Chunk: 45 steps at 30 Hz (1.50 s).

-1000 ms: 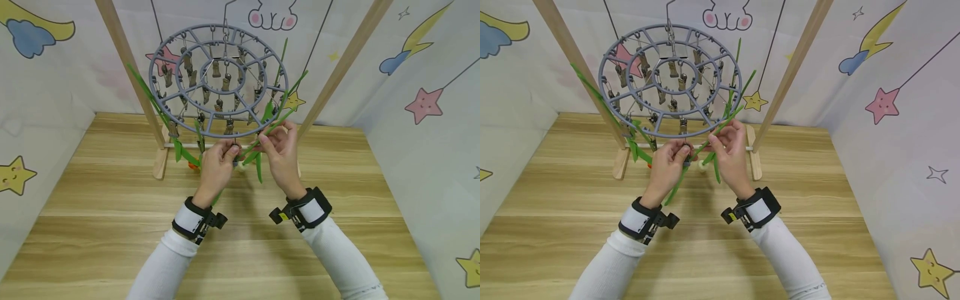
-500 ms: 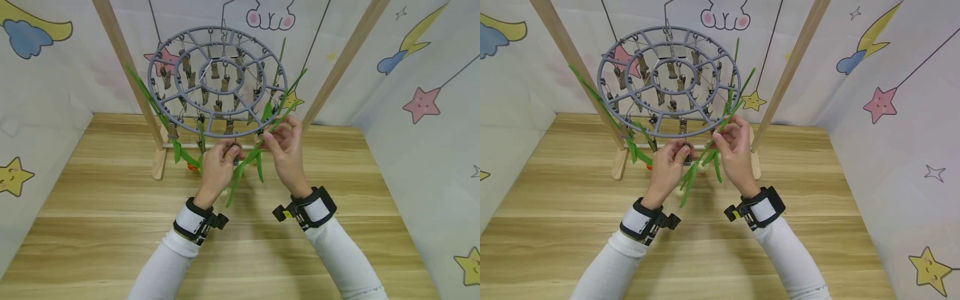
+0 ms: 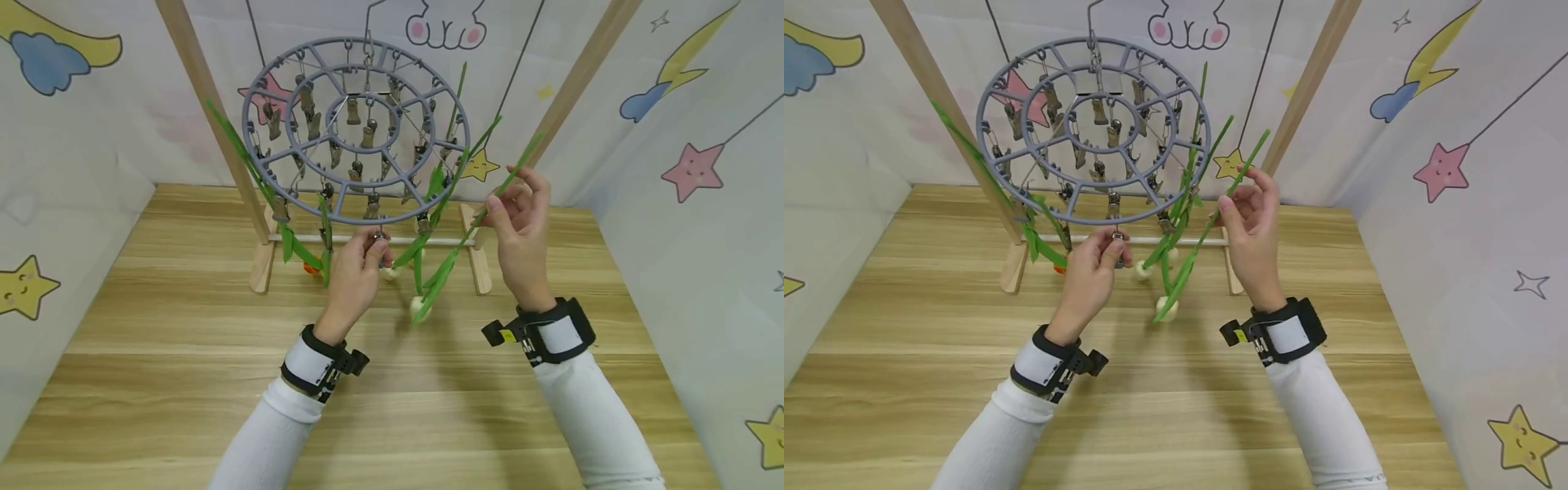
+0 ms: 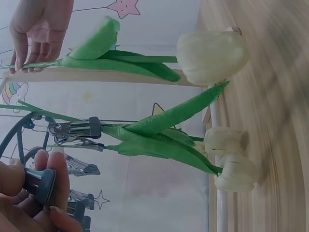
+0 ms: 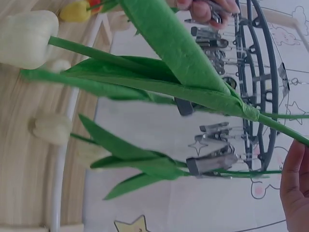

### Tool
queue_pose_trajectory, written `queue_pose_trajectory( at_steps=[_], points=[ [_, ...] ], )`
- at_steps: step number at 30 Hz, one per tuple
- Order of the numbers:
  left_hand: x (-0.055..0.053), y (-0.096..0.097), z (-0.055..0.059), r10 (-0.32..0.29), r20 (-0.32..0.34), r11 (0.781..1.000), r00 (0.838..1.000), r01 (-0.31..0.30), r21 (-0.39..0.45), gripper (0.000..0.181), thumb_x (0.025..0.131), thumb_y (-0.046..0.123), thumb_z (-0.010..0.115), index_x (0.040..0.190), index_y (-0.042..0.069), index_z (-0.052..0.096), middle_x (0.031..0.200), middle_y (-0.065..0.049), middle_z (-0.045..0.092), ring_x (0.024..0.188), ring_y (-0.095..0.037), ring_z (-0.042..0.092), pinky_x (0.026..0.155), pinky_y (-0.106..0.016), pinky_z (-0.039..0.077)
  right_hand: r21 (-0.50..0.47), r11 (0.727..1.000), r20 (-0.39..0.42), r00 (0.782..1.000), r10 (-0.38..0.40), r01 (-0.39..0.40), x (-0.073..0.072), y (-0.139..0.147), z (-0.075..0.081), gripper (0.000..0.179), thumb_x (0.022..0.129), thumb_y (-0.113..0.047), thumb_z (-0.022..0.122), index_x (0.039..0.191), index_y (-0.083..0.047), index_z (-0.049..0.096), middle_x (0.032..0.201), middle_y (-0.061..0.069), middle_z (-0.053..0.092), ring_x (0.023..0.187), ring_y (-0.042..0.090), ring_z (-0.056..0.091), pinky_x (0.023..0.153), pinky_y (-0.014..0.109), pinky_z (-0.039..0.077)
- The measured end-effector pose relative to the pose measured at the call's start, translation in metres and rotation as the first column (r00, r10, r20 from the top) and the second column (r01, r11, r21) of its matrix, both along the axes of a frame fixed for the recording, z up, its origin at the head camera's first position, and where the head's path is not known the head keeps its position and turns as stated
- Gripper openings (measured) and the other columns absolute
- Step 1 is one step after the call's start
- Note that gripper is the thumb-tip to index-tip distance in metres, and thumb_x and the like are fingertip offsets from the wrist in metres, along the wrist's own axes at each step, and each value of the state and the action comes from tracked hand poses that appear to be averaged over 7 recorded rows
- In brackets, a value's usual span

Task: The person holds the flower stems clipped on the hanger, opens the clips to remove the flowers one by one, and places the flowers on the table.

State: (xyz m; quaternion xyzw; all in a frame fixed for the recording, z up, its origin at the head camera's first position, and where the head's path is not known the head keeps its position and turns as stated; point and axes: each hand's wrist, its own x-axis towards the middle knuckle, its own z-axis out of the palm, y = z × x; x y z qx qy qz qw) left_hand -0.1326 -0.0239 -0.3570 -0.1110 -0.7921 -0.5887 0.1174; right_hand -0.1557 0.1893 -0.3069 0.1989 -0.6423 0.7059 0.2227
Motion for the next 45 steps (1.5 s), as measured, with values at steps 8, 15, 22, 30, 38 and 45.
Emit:
queue_pose_trajectory(
  at_steps=[8, 15, 22, 30, 38, 45],
  points=[
    [0.0, -0.001, -0.002, -0.029, 0.041, 0.996, 0.999, 0.026, 0.08, 0.024, 0.104, 0.009, 0.041, 0.118, -0.007, 0.053, 0.089, -0.025, 0.062, 0.078, -0.031, 0.063, 0.072, -0.043, 0.056, 0.059, 0.997, -0.009, 0.999, -0.052, 0.052, -0.003, 0.017, 0.01, 0.039, 0.097, 0.005, 0.048, 0.134, -0.002, 0.039, 0.093, 0.002, 0.051, 0.079, 0.015, 0.055, 0.067, 0.016, 0.055],
    [0.0, -0.002, -0.002, -0.036, 0.043, 0.993, 0.998, 0.03, 0.117, 0.023, 0.103, 0.009, 0.043, 0.118, -0.006, 0.053, 0.09, -0.026, 0.063, 0.078, -0.032, 0.063, 0.073, -0.043, 0.057, 0.102, 0.99, -0.024, 0.995, -0.098, 0.1, -0.005, 0.027, 0.014, 0.041, 0.098, 0.002, 0.049, 0.137, -0.001, 0.039, 0.093, 0.001, 0.051, 0.076, 0.014, 0.055, 0.067, 0.016, 0.055],
    [-0.001, -0.004, -0.001, -0.03, 0.029, 0.989, 0.999, 0.026, 0.145, 0.023, 0.103, 0.007, 0.044, 0.118, -0.007, 0.053, 0.09, -0.027, 0.064, 0.078, -0.033, 0.064, 0.072, -0.043, 0.057, 0.115, 0.986, -0.028, 0.993, -0.119, 0.121, -0.014, 0.038, 0.021, 0.041, 0.098, 0.0, 0.05, 0.137, -0.006, 0.041, 0.091, 0.002, 0.05, 0.076, 0.014, 0.056, 0.066, 0.016, 0.054],
    [0.0, -0.006, -0.001, -0.008, 0.033, 0.991, 0.999, 0.004, 0.135, 0.023, 0.103, 0.007, 0.043, 0.119, -0.006, 0.053, 0.091, -0.027, 0.066, 0.078, -0.033, 0.065, 0.074, -0.044, 0.057, 0.179, 0.954, -0.088, 0.97, -0.227, 0.24, -0.024, 0.053, 0.027, 0.042, 0.098, -0.004, 0.052, 0.139, -0.007, 0.042, 0.089, -0.002, 0.05, 0.072, 0.011, 0.054, 0.063, 0.015, 0.052],
    [0.0, -0.007, -0.001, -0.008, 0.04, 0.991, 0.999, 0.002, 0.131, 0.024, 0.104, 0.008, 0.041, 0.121, -0.005, 0.052, 0.091, -0.027, 0.065, 0.078, -0.033, 0.064, 0.074, -0.045, 0.056, 0.237, 0.91, -0.119, 0.94, -0.321, 0.341, -0.03, 0.071, 0.029, 0.041, 0.099, -0.007, 0.05, 0.139, -0.006, 0.04, 0.086, -0.005, 0.05, 0.063, 0.008, 0.051, 0.056, 0.012, 0.049],
    [-0.001, -0.008, -0.001, -0.009, 0.044, 0.993, 0.999, 0.003, 0.121, 0.024, 0.104, 0.01, 0.04, 0.121, -0.004, 0.051, 0.092, -0.026, 0.065, 0.079, -0.033, 0.064, 0.075, -0.045, 0.055, 0.288, 0.857, -0.078, 0.903, -0.424, 0.427, -0.035, 0.085, 0.024, 0.043, 0.1, -0.005, 0.047, 0.142, -0.006, 0.037, 0.084, -0.007, 0.048, 0.06, 0.004, 0.048, 0.056, 0.011, 0.046]
  ],
)
